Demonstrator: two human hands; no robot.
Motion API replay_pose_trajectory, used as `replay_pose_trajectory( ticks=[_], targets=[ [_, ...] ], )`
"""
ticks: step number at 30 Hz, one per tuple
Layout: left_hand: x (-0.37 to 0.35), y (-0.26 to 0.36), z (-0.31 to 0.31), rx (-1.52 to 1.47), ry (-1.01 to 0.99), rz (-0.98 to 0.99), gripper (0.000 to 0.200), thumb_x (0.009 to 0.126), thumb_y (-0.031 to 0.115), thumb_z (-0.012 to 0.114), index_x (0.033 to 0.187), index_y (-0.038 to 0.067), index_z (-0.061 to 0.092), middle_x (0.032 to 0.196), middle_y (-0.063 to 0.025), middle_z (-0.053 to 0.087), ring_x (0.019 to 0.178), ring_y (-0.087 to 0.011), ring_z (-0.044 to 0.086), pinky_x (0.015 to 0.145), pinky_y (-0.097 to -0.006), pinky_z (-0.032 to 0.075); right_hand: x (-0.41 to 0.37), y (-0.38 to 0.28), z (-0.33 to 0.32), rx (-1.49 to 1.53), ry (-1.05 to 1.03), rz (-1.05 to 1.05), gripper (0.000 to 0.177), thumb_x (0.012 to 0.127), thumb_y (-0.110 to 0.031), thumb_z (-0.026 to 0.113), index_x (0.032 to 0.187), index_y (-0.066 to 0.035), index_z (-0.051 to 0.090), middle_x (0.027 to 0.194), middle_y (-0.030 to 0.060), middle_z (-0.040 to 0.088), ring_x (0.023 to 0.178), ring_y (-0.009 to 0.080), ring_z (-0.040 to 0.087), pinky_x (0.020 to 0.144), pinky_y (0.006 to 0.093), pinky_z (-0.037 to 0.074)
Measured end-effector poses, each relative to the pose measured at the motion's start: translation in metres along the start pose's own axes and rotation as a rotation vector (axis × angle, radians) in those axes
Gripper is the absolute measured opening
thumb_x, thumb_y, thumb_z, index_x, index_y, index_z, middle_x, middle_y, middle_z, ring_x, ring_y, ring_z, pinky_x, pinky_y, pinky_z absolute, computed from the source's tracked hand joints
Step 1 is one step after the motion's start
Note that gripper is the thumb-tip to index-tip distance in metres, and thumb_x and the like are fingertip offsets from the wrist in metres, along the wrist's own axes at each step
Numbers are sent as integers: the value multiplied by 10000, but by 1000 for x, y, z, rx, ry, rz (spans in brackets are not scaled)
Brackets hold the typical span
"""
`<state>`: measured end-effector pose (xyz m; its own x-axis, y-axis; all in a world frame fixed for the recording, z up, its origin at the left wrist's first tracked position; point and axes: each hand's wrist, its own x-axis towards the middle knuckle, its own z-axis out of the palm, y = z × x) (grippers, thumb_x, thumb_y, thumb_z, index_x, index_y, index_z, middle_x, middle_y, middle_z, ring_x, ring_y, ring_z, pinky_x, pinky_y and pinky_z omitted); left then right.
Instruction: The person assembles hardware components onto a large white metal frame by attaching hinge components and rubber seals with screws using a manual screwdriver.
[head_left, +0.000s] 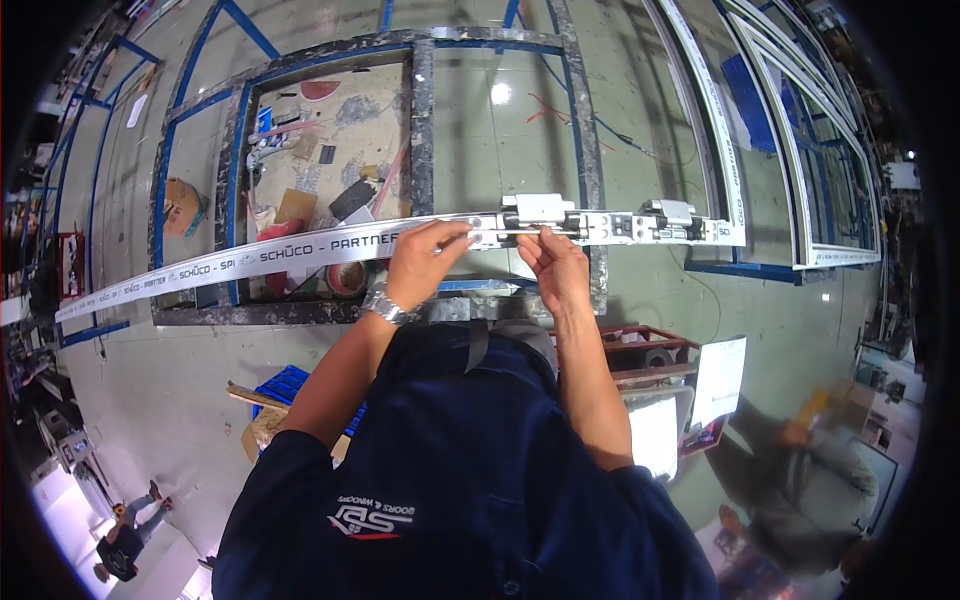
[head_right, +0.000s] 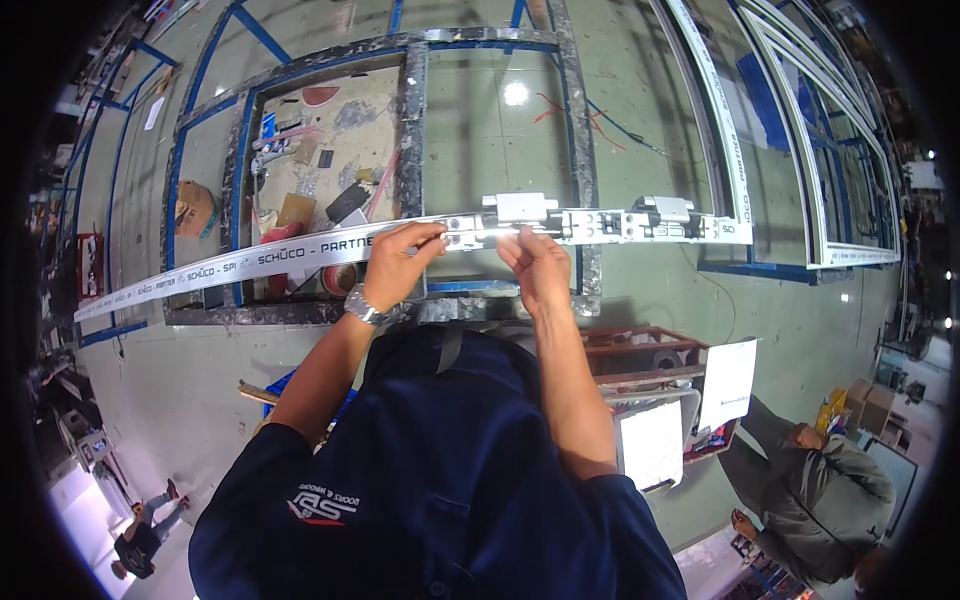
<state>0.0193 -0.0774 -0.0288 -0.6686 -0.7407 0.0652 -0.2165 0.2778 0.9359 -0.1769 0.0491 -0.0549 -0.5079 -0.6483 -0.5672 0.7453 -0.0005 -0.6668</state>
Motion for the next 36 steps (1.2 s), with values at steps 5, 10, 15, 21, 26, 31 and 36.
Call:
replay_pose_trajectory(
  ticks=[5, 10, 15, 21, 26, 31, 36],
  targets=[
    [-1, -7, -4, -470, -143, -409, 208, 936, 108, 670, 1087, -35, 660, 886, -86, 715, 789, -166, 707, 693, -262, 535, 0, 2, -1, 82, -41, -13, 108, 945, -86, 624, 951, 18, 597, 1066, 175, 670, 964, 310, 697, 869, 417, 582],
    [-5, 1, 1, 184, 3, 189, 146, 929, 114, 689, 983, -22, 683, 879, -97, 718, 776, -141, 705, 669, -259, 526, -7, 2, 6, 82, 30, 69, 196, 956, -138, 631, 1043, 37, 618, 1028, 167, 677, 949, 284, 693, 851, 390, 574],
    [-4, 10, 4, 26, 45, -203, 238, 945, 223, 685, 961, -15, 687, 842, -89, 711, 732, -141, 701, 612, -253, 515, -2, 7, -1, 39, -46, -11, 228, 967, -177, 625, 1065, 29, 623, 1010, 149, 681, 922, 274, 695, 832, 381, 571],
    [-2, -2, -5, -585, -105, -735, 261, 950, 285, 680, 980, 25, 670, 813, -78, 700, 700, -143, 684, 597, -253, 525, -4, 13, -3, 102, -95, -58, 231, 976, -186, 614, 1075, 23, 611, 1035, 140, 674, 915, 254, 688, 830, 375, 568],
    [3, 0, -7, -718, -179, -792, 208, 962, 245, 667, 995, 39, 678, 815, -66, 698, 723, -133, 682, 618, -250, 521, -5, 16, -1, 142, -86, -67, 244, 980, -200, 613, 1085, 21, 602, 1046, 137, 667, 906, 241, 682, 820, 370, 568],
    [-3, -8, -1, -693, -200, -767, 214, 960, 255, 671, 986, 42, 679, 811, -54, 696, 699, -114, 668, 617, -244, 515, -9, 14, 3, 5, 20, -28, 239, 983, -204, 612, 1056, 22, 603, 1000, 141, 676, 879, 238, 686, 805, 360, 565],
    [3, -6, -3, -562, -255, -710, 197, 936, 227, 698, 968, 35, 672, 800, -46, 689, 667, -114, 653, 601, -252, 507, -7, 16, 4, 15, -16, -70, 246, 990, -210, 598, 1051, 28, 605, 992, 151, 679, 894, 249, 693, 803, 359, 566]
  ],
)
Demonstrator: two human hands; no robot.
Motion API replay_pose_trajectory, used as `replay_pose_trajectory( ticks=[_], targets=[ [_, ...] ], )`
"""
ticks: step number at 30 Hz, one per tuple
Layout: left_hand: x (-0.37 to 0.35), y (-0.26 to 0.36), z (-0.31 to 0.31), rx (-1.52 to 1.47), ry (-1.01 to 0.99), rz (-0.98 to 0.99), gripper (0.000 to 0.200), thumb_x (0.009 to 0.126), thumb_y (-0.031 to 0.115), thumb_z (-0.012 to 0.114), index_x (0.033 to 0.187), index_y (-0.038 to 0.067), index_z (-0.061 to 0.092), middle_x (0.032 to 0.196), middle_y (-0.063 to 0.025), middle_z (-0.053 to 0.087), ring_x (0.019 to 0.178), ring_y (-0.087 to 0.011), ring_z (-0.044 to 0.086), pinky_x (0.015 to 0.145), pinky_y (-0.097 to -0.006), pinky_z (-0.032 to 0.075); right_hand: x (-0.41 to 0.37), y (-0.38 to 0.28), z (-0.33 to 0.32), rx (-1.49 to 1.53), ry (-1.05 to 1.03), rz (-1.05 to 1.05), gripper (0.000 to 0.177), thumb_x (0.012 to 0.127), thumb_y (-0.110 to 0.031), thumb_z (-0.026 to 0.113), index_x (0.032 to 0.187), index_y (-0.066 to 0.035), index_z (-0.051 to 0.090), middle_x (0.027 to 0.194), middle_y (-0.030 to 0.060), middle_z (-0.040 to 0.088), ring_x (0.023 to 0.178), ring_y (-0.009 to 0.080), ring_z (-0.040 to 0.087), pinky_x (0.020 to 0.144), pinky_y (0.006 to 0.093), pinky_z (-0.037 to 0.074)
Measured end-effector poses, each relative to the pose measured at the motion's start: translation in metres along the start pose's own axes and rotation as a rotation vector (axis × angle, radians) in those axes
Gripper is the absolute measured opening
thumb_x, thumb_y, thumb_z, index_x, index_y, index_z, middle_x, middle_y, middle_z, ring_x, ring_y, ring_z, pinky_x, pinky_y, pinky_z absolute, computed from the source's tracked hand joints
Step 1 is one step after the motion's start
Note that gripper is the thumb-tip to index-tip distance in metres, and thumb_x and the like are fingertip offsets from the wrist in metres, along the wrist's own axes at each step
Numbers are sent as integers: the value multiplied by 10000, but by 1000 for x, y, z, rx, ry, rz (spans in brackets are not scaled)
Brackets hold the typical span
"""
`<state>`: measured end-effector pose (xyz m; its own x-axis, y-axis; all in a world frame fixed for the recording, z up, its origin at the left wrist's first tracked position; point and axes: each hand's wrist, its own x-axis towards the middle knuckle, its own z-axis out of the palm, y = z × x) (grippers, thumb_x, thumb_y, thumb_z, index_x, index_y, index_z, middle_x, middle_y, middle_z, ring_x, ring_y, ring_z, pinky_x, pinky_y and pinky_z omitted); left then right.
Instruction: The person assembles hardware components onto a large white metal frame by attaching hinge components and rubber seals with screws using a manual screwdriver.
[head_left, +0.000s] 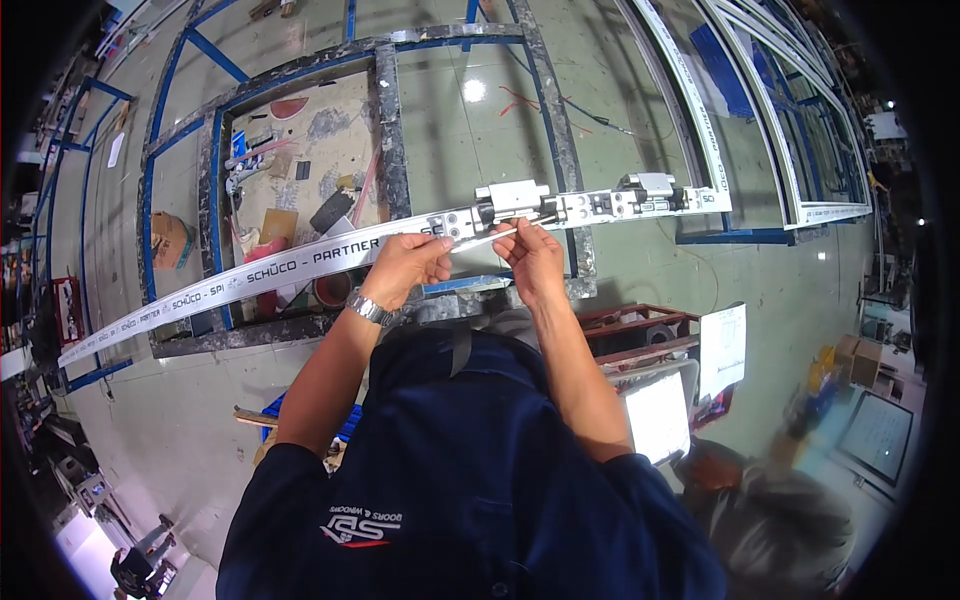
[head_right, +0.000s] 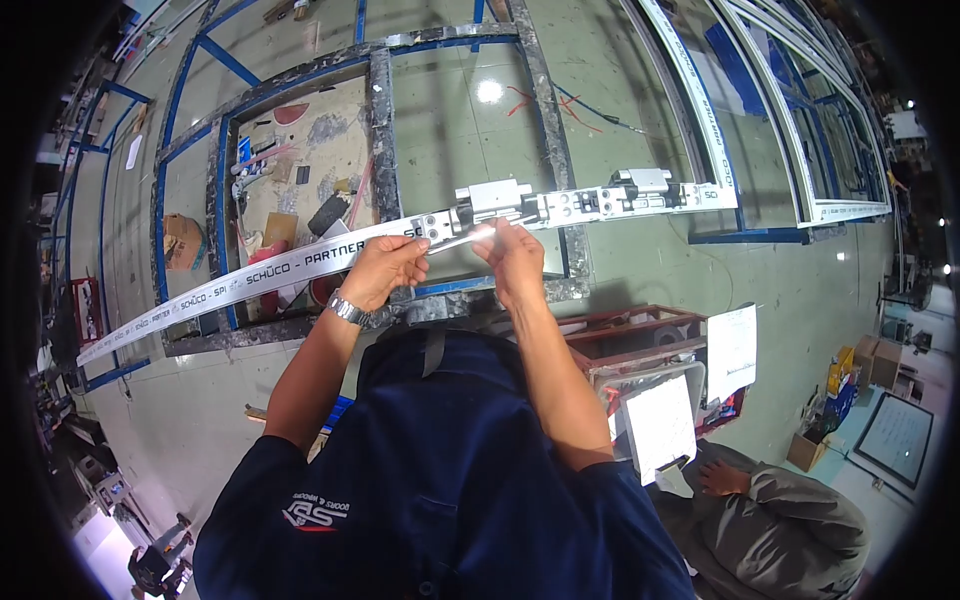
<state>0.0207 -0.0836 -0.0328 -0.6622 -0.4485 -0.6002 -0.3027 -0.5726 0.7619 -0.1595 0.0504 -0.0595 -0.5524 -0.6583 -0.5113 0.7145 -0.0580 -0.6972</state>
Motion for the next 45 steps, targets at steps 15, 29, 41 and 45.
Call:
replay_pose_trajectory(
  ticks=[15, 29, 41, 45],
  targets=[
    [-6, 3, 13, 307, 54, 301, 164, 957, 140, 647, 917, -17, 673, 775, -62, 664, 625, -123, 641, 573, -247, 488, -7, -11, 9, 173, -60, 6, 277, 1020, -173, 511, 1133, 76, 556, 1069, 172, 659, 921, 239, 686, 828, 346, 576],
    [4, -4, 4, -106, -86, 45, 220, 968, 224, 654, 902, 15, 640, 794, -59, 676, 637, -126, 648, 563, -244, 493, 0, -4, 4, 118, -73, -1, 237, 1011, -177, 539, 1076, 44, 593, 1005, 175, 673, 930, 262, 703, 807, 354, 589],
    [-2, 2, 0, 126, -50, 104, 253, 963, 223, 657, 1061, -11, 654, 855, -71, 699, 656, -125, 661, 575, -227, 483, 3, -6, 2, 69, -38, -16, 222, 1006, -186, 558, 1051, 26, 603, 966, 159, 691, 870, 231, 707, 800, 342, 594],
    [-5, 8, 12, 248, -7, 191, 232, 960, 202, 654, 1000, -27, 663, 794, -51, 675, 633, -118, 639, 579, -227, 482, 2, -5, 2, 153, -52, -4, 226, 998, -190, 576, 1074, 22, 591, 980, 163, 697, 864, 241, 709, 809, 359, 601]
  ],
)
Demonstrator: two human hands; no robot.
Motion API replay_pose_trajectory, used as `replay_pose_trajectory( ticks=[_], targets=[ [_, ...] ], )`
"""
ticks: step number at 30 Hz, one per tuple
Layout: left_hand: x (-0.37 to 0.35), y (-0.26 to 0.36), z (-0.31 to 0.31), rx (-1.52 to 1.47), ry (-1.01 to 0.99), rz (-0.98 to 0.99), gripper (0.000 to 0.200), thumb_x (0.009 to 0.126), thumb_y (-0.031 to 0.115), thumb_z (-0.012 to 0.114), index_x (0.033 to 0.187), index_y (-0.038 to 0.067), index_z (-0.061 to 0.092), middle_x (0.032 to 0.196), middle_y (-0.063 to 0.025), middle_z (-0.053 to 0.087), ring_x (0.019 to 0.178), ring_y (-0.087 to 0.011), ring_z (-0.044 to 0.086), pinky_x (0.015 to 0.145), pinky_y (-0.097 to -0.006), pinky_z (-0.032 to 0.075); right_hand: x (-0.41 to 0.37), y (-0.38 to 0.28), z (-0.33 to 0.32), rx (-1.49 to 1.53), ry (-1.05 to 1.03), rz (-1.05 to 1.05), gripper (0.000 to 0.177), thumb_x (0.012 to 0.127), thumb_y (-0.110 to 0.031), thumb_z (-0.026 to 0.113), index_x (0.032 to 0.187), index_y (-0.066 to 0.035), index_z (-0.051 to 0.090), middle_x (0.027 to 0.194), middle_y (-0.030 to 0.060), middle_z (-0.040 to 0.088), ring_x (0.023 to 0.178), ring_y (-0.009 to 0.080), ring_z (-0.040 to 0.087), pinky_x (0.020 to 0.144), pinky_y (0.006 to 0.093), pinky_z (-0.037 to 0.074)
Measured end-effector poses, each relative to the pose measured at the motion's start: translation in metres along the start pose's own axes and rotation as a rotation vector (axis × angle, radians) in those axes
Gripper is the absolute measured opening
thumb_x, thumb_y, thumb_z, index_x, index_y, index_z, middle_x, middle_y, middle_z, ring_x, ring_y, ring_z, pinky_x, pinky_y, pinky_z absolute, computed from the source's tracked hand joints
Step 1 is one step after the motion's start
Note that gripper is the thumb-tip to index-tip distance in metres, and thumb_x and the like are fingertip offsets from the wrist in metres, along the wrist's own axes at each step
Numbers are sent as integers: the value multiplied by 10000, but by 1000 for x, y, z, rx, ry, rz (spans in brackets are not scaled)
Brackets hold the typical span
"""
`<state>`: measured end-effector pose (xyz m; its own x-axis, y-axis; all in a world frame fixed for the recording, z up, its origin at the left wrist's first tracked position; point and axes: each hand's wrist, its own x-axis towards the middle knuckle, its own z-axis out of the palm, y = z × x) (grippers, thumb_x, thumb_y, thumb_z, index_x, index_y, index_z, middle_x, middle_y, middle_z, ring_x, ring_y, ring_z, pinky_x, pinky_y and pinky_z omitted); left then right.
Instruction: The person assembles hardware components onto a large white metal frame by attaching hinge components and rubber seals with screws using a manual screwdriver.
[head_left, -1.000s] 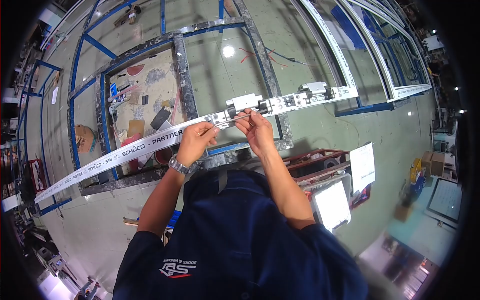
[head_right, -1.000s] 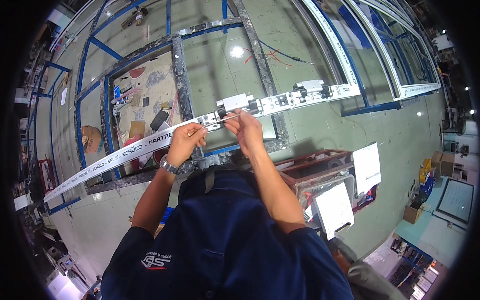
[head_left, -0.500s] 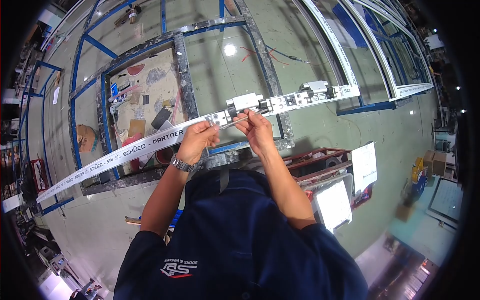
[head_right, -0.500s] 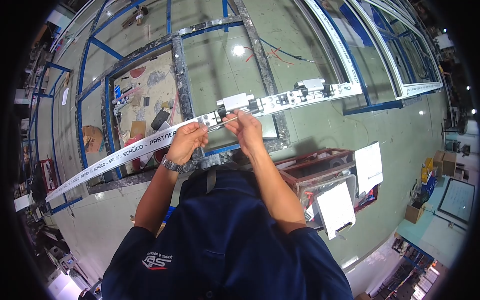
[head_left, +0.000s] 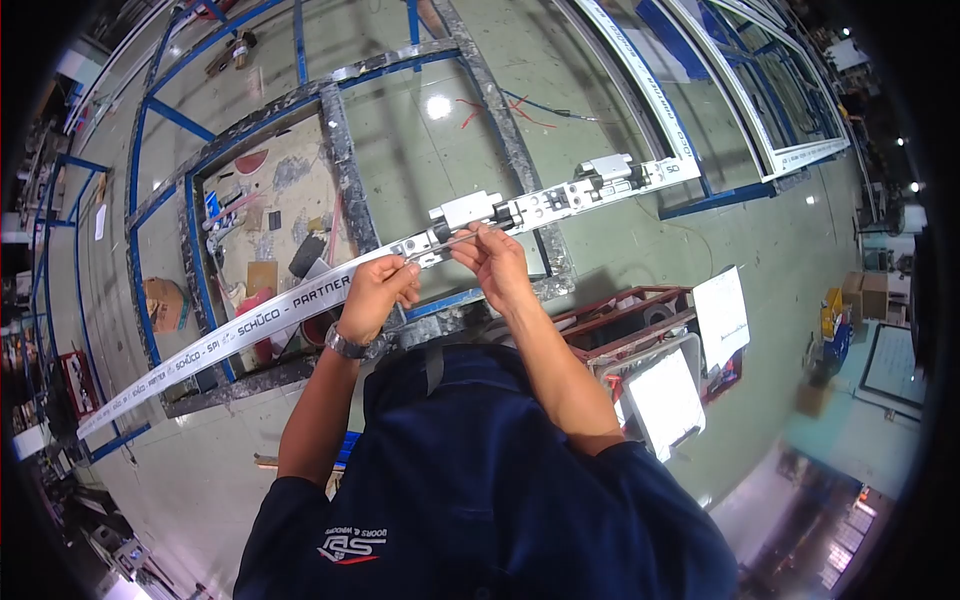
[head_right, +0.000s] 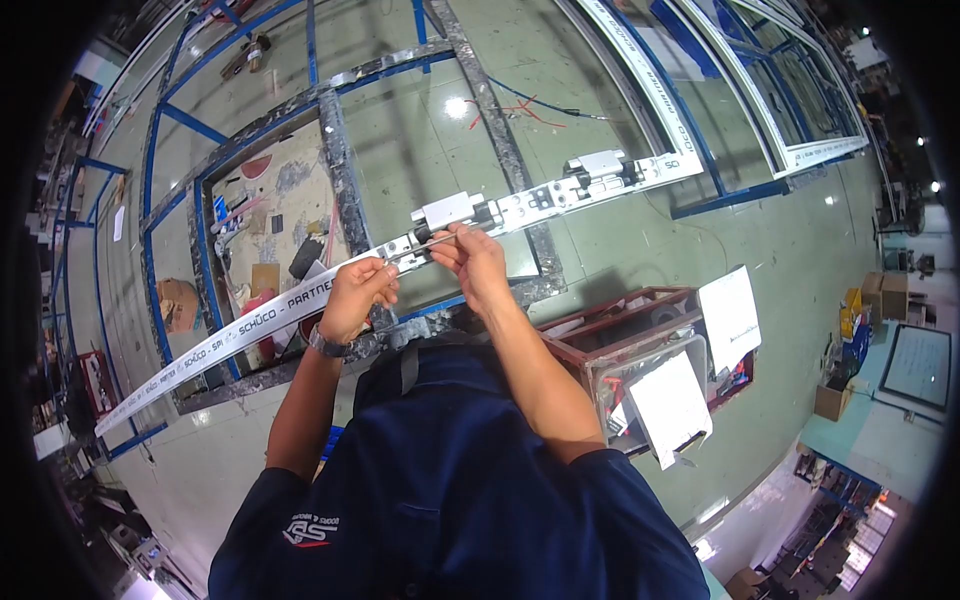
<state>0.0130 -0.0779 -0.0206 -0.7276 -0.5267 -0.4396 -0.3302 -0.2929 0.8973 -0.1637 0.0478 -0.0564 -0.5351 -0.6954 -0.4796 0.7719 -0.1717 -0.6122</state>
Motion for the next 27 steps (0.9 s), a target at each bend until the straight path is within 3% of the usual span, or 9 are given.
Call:
replay_pose_trajectory(
  ticks=[5, 6, 9, 10, 13, 20, 23, 24, 27],
  targets=[
    [-6, -1, 8, 859, 215, 614, 177, 908, 112, 701, 928, -55, 648, 776, -97, 676, 628, -127, 644, 596, -304, 501, 2, 1, 0, -62, 68, 11, 213, 991, -202, 589, 1024, 7, 609, 961, 160, 707, 872, 266, 721, 796, 375, 605],
    [-7, 2, 10, 845, 243, 653, 215, 900, 174, 706, 870, -27, 638, 710, -141, 643, 567, -198, 645, 544, -360, 466, 3, 2, 0, -47, 70, 13, 205, 995, -200, 584, 1006, 2, 617, 951, 156, 710, 878, 272, 724, 801, 379, 602],
    [-9, 6, 7, 736, 144, 106, 349, 921, 327, 697, 851, -11, 646, 689, -114, 628, 570, -181, 641, 525, -350, 470, 4, 3, -4, 50, -24, -2, 209, 1004, -204, 572, 1015, 0, 615, 957, 151, 709, 887, 274, 724, 816, 385, 597],
    [-4, 12, 6, 414, 82, -228, 461, 943, 463, 640, 879, 6, 647, 685, -71, 629, 582, -157, 635, 513, -315, 472, 4, 3, -2, 57, -25, -4, 226, 1027, -209, 526, 1040, 10, 578, 950, 156, 699, 855, 249, 725, 764, 342, 609],
    [-3, 15, 2, -260, -85, -481, 489, 977, 490, 571, 907, 10, 636, 718, -45, 639, 591, -139, 620, 526, -275, 474, 5, 6, -3, 108, -47, -25, 229, 1026, -213, 528, 1048, 10, 576, 948, 154, 696, 852, 250, 725, 768, 343, 609],
    [10, -19, -5, -369, -110, -256, 230, 963, 246, 655, 947, 18, 637, 757, -47, 637, 643, -124, 621, 559, -268, 480, 2, 5, -6, 37, -19, 14, 244, 1025, -229, 524, 1047, 4, 593, 954, 151, 696, 899, 266, 719, 794, 364, 592],
    [0, 4, 9, 203, 23, -7, 159, 964, 157, 639, 981, -1, 643, 768, -64, 655, 672, -135, 647, 577, -269, 491, -3, -2, 2, -9, 34, 32, 260, 1039, -227, 492, 1061, 18, 575, 963, 162, 695, 871, 245, 722, 757, 338, 603],
    [-5, 10, 14, 456, 81, 216, 146, 958, 120, 630, 1003, -19, 639, 768, -81, 670, 659, -154, 664, 574, -262, 492, -4, -5, 4, -47, 45, 34, 265, 1040, -230, 488, 1061, 20, 575, 966, 164, 695, 867, 242, 721, 758, 337, 602],
    [-4, 5, 11, 403, 92, 223, 192, 956, 157, 646, 1006, -28, 628, 782, -80, 669, 649, -159, 663, 572, -267, 496, -1, -5, 2, -72, 53, 37, 275, 1044, -236, 479, 1065, 21, 574, 976, 170, 697, 846, 233, 718, 756, 333, 601]
  ],
)
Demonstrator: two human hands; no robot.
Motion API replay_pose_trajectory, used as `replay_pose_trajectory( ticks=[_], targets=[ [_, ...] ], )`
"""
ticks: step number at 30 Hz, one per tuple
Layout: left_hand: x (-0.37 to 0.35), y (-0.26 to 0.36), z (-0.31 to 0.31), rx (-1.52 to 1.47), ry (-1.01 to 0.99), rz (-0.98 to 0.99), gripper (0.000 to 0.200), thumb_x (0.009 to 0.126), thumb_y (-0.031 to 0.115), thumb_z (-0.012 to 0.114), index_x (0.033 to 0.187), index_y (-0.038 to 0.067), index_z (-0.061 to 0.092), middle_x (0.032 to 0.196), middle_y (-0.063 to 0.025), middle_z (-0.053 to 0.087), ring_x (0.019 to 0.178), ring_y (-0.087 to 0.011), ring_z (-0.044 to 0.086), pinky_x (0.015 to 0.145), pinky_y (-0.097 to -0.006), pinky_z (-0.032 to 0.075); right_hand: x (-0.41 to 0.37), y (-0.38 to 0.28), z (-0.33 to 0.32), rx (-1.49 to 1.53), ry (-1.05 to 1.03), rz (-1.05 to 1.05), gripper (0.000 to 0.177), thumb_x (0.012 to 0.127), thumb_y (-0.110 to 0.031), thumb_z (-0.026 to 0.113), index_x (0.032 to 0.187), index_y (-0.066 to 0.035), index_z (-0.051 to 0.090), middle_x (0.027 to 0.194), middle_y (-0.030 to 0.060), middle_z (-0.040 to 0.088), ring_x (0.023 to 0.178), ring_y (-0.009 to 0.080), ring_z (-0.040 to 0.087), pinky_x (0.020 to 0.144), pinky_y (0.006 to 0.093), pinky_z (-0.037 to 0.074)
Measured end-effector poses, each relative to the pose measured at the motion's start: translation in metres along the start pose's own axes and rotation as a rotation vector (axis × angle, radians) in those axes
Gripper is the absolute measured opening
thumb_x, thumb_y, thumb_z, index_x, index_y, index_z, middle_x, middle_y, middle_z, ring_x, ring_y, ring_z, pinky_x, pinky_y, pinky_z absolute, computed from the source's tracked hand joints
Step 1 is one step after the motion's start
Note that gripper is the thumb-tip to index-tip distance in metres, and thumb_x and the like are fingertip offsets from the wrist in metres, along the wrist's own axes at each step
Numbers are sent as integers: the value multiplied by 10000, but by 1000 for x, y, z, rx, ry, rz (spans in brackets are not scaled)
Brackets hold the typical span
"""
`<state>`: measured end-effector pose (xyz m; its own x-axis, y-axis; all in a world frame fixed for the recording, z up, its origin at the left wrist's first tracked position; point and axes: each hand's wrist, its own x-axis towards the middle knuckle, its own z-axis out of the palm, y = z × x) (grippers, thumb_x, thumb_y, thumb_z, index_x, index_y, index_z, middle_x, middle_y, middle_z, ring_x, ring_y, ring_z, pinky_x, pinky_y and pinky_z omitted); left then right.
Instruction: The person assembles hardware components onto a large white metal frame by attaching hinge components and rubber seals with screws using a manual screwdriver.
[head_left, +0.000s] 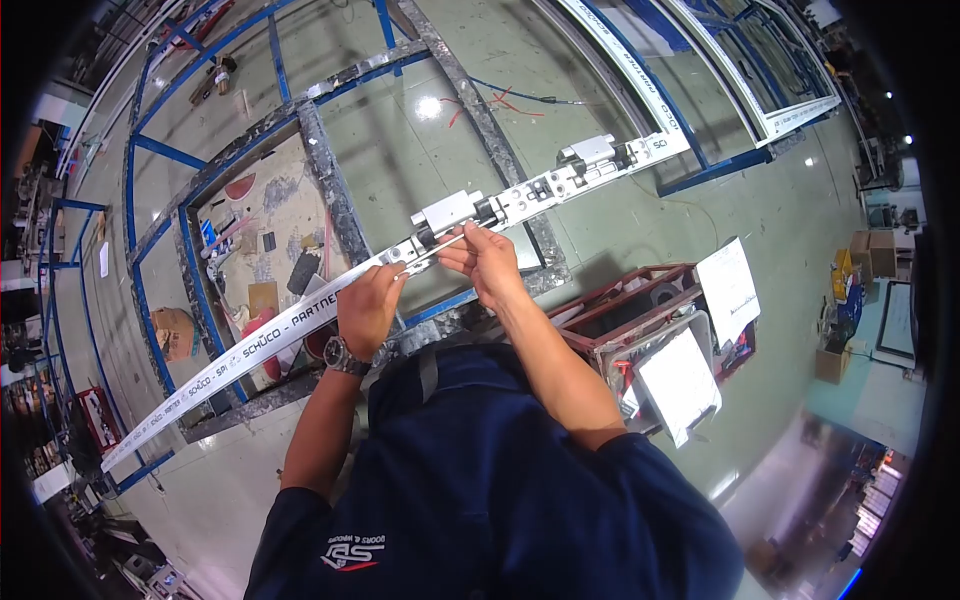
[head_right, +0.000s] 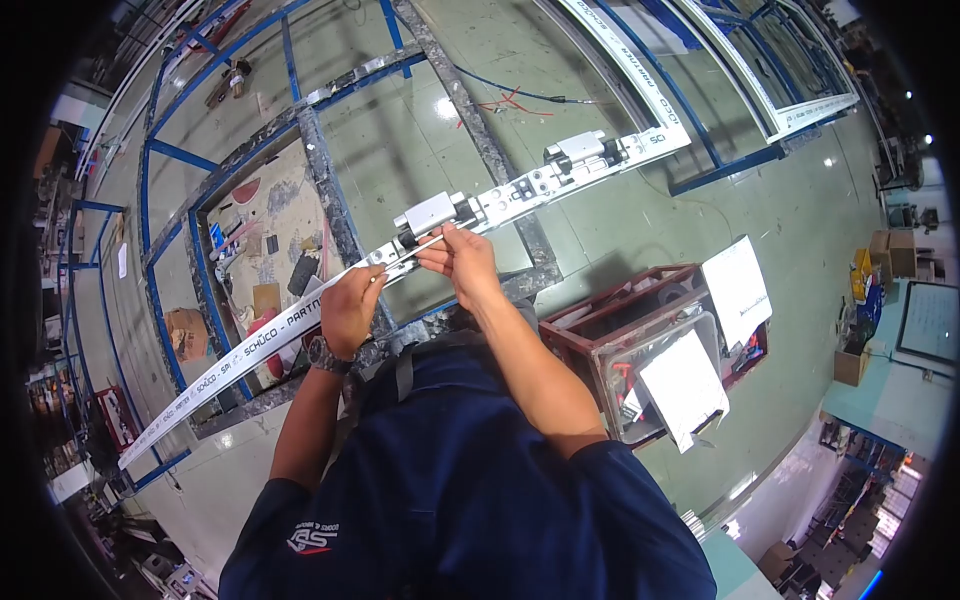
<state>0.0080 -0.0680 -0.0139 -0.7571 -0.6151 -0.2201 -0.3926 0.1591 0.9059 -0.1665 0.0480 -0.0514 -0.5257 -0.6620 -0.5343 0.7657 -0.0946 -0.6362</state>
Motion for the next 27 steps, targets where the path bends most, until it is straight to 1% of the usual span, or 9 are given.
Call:
replay_pose_trajectory(
  ticks=[3, 6, 7, 10, 13, 16, 20, 24, 27],
  targets=[
    [2, -3, -3, -56, 33, 1, 242, 953, 195, 663, 1009, -37, 617, 795, -80, 668, 639, -164, 661, 569, -272, 501, 3, 4, -3, 24, -11, -21, 283, 1048, -241, 471, 1073, 22, 570, 982, 172, 697, 839, 227, 712, 764, 336, 597],
    [5, 1, -20, -638, -296, -552, 270, 954, 227, 670, 1039, -21, 605, 799, -96, 664, 658, -149, 655, 565, -251, 506, 4, 7, -3, 28, -44, -41, 301, 1053, -244, 454, 1107, 32, 562, 1002, 178, 691, 859, 229, 702, 797, 349, 588],
    [3, -2, -16, -771, -321, -470, 251, 976, 248, 640, 1009, 2, 609, 785, -72, 655, 633, -140, 642, 557, -238, 498, 6, 9, -6, 25, -72, -56, 322, 1054, -246, 444, 1143, 45, 554, 1032, 191, 679, 893, 249, 696, 821, 363, 582],
    [3, -6, -9, -530, -226, -254, 233, 973, 232, 633, 928, 4, 628, 769, -55, 662, 635, -128, 643, 561, -251, 500, 5, 7, -3, 62, -48, -56, 329, 1045, -252, 475, 1147, 50, 560, 1042, 205, 671, 882, 275, 696, 804, 383, 585],
    [-8, -1, -4, -31, -52, -13, 218, 944, 200, 648, 856, 1, 639, 747, -71, 675, 625, -157, 653, 571, -291, 501, 5, 3, -5, -25, -10, -30, 292, 1019, -261, 547, 1060, 24, 592, 1020, 199, 677, 861, 281, 707, 778, 398, 591],
    [-9, -4, -2, 264, 83, 212, 176, 900, 170, 667, 862, -1, 649, 746, -109, 674, 646, -205, 663, 599, -331, 501, 5, 3, -5, -28, 23, -34, 304, 1020, -260, 548, 1081, 36, 571, 1011, 200, 673, 909, 306, 705, 793, 396, 588],
    [-8, 2, -11, 217, -15, 188, 171, 880, 213, 653, 894, 43, 659, 822, -142, 674, 769, -354, 649, 669, -443, 494, 7, 4, -8, 22, -30, -36, 319, 1024, -258, 538, 1104, 50, 559, 1019, 209, 662, 930, 329, 700, 813, 408, 585],
    [1, -6, -15, 785, 119, 587, 164, 846, 174, 693, 969, 68, 670, 924, -65, 667, 835, -265, 655, 700, -377, 504, 4, -2, -6, -9, 8, 2, 310, 1016, -268, 548, 1078, 35, 572, 1012, 192, 665, 890, 300, 703, 782, 393, 587],
    [-1, 8, -13, 702, 273, 557, 257, 781, 144, 747, 1020, 95, 665, 958, -54, 654, 870, -260, 653, 720, -381, 505, 0, -8, -2, -29, 46, 13, 304, 1017, -270, 544, 1083, 25, 574, 1005, 176, 668, 863, 266, 700, 780, 373, 582]
  ],
)
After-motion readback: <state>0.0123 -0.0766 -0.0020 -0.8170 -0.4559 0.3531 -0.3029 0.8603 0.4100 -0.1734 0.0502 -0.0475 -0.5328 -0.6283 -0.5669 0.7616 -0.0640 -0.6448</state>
